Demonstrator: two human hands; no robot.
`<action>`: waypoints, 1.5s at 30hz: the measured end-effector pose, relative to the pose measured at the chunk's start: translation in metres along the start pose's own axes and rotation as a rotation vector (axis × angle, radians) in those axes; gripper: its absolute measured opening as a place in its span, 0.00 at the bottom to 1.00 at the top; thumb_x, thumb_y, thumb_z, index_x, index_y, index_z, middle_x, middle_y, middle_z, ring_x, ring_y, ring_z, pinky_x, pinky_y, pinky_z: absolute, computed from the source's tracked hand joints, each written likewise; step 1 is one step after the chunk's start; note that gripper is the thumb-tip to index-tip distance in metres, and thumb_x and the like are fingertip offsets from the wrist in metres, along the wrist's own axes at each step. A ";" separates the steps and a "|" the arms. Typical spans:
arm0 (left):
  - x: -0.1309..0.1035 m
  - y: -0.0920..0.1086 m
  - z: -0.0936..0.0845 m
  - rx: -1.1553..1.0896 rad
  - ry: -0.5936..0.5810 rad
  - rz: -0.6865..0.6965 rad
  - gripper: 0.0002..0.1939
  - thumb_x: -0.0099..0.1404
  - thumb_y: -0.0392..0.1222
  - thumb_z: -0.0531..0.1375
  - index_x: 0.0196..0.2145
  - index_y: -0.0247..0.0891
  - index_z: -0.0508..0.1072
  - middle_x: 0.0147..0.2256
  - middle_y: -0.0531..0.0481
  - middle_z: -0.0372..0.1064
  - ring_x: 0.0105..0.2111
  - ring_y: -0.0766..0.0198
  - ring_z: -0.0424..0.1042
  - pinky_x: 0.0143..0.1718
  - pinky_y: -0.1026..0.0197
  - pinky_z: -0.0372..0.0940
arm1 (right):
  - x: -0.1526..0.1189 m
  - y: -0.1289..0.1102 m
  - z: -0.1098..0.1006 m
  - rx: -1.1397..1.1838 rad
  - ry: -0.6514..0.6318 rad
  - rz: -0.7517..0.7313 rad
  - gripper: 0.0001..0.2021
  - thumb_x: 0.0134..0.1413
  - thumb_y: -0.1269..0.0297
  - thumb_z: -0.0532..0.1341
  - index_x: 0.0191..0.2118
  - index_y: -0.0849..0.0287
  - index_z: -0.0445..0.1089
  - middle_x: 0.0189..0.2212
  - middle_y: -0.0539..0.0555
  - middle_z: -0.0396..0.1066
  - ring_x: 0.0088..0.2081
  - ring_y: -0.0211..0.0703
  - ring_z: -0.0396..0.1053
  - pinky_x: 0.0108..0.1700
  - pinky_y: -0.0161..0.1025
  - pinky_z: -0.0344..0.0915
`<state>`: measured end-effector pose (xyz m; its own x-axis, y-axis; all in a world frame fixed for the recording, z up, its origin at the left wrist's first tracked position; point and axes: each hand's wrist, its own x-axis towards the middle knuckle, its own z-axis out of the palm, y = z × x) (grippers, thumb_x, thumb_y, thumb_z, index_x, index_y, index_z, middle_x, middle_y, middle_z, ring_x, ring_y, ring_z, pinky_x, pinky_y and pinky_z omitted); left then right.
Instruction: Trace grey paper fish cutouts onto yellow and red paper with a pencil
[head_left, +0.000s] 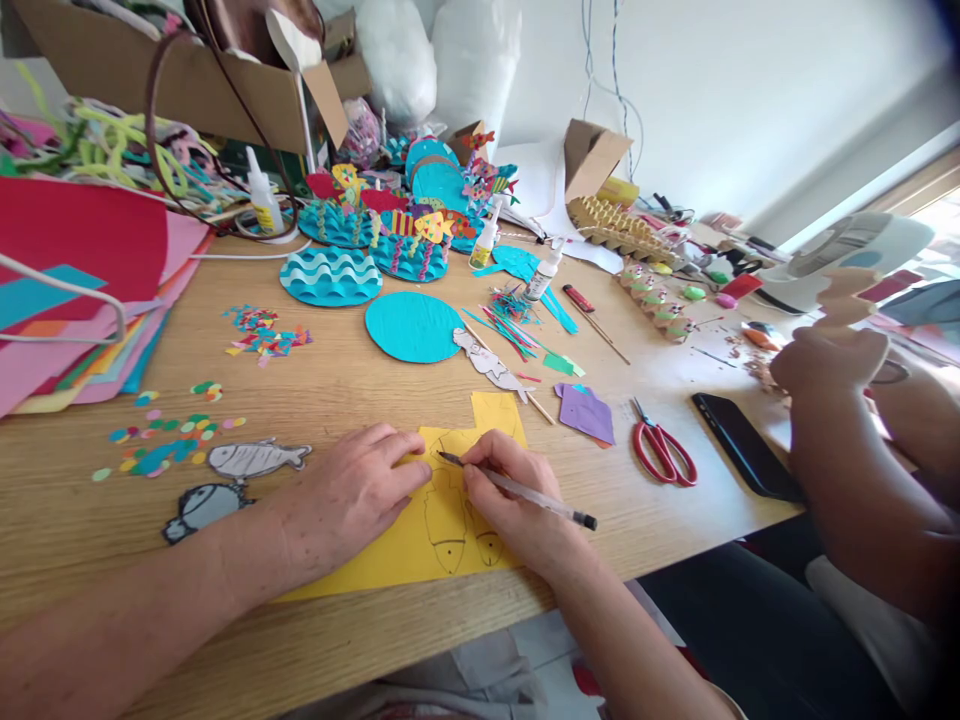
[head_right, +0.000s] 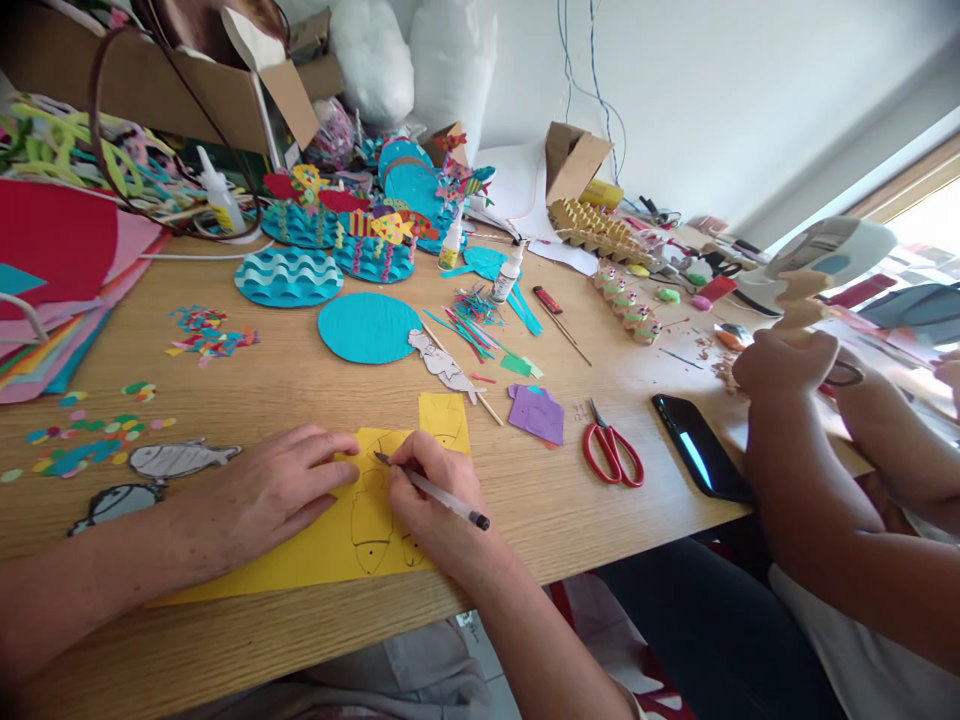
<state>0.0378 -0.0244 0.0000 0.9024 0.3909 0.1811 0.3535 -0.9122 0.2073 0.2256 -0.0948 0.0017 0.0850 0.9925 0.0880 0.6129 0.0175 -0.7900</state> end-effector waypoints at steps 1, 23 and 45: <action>0.000 0.000 0.000 -0.002 -0.003 0.002 0.08 0.63 0.29 0.54 0.37 0.37 0.71 0.45 0.45 0.68 0.42 0.56 0.67 0.41 0.53 0.68 | 0.000 0.000 0.000 0.000 0.002 0.002 0.03 0.48 0.70 0.54 0.26 0.56 0.61 0.16 0.42 0.56 0.19 0.33 0.56 0.24 0.31 0.52; -0.001 -0.001 0.001 0.013 -0.001 0.004 0.08 0.63 0.30 0.54 0.38 0.37 0.71 0.45 0.46 0.68 0.42 0.57 0.67 0.42 0.54 0.68 | 0.001 0.000 0.000 0.001 0.000 -0.013 0.03 0.47 0.70 0.54 0.26 0.56 0.61 0.15 0.42 0.56 0.18 0.32 0.54 0.23 0.31 0.52; 0.000 0.002 -0.002 -0.010 -0.009 0.000 0.09 0.63 0.29 0.54 0.38 0.36 0.71 0.45 0.44 0.68 0.41 0.54 0.67 0.40 0.51 0.68 | -0.001 0.009 -0.003 0.143 0.094 0.099 0.03 0.48 0.67 0.54 0.27 0.56 0.63 0.18 0.45 0.61 0.21 0.35 0.56 0.23 0.33 0.51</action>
<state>0.0380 -0.0256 0.0025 0.9047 0.3896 0.1723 0.3508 -0.9109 0.2172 0.2335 -0.0956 -0.0037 0.2163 0.9747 0.0560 0.4805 -0.0563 -0.8752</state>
